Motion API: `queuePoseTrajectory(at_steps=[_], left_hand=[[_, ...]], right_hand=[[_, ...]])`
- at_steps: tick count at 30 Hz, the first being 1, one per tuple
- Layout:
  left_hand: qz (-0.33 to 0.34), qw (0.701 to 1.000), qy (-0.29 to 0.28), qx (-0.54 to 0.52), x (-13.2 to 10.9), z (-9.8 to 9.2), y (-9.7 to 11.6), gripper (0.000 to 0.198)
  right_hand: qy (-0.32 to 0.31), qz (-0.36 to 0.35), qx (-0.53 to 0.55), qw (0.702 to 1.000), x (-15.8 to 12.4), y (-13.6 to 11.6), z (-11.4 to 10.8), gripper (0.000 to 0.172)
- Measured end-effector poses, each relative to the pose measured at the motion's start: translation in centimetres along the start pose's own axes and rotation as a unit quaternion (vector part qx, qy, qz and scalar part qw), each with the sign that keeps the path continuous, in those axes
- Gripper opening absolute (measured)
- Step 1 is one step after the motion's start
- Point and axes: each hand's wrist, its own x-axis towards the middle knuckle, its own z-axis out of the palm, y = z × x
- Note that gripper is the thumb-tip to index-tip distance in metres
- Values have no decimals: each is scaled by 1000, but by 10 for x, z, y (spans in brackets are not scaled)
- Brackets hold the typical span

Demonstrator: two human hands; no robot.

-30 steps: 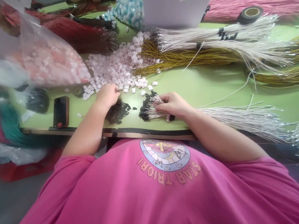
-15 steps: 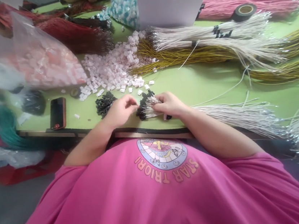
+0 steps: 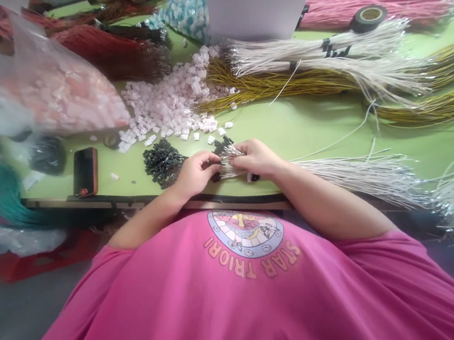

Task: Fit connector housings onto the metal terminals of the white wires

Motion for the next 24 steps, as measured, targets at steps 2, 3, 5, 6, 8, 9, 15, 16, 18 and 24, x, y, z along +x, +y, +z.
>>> queuePoseTrajectory(at_steps=[2,3,5,6,8,9,15,16,18,24], left_hand=[[4,1000,3,8,0,-1,0,11],[6,1000,6,14,0,-1,0,11],[8,1000,7,24,1,-2,-1,10],[9,1000,7,29,1,-2,-1,10],[13,999,7,35,1,-2,-1,10],[16,999,8,37,1,-2,-1,9],[57,997,12,48,1,1,-1,8],[67,996,11,51,1,2,-1,7],[84,995,9,60,2,5,-2,6],[99,991,7,86,3,10,-1,6]], right_hand=[[-1,-13,-7,1000,0,0,0,10],[0,-18,-10,1000,0,0,0,12],[1,-21,-14,1000,0,0,0,14],[1,-22,-17,1000,1,1,0,14],[2,-24,-23,999,1,2,0,14],[0,-25,-27,999,2,2,0,14],[-14,-18,-28,999,3,5,0,16],[-16,-18,-31,999,4,5,0,16],[-24,-19,-33,999,4,7,0,14],[-27,-18,-25,999,6,9,1,15]])
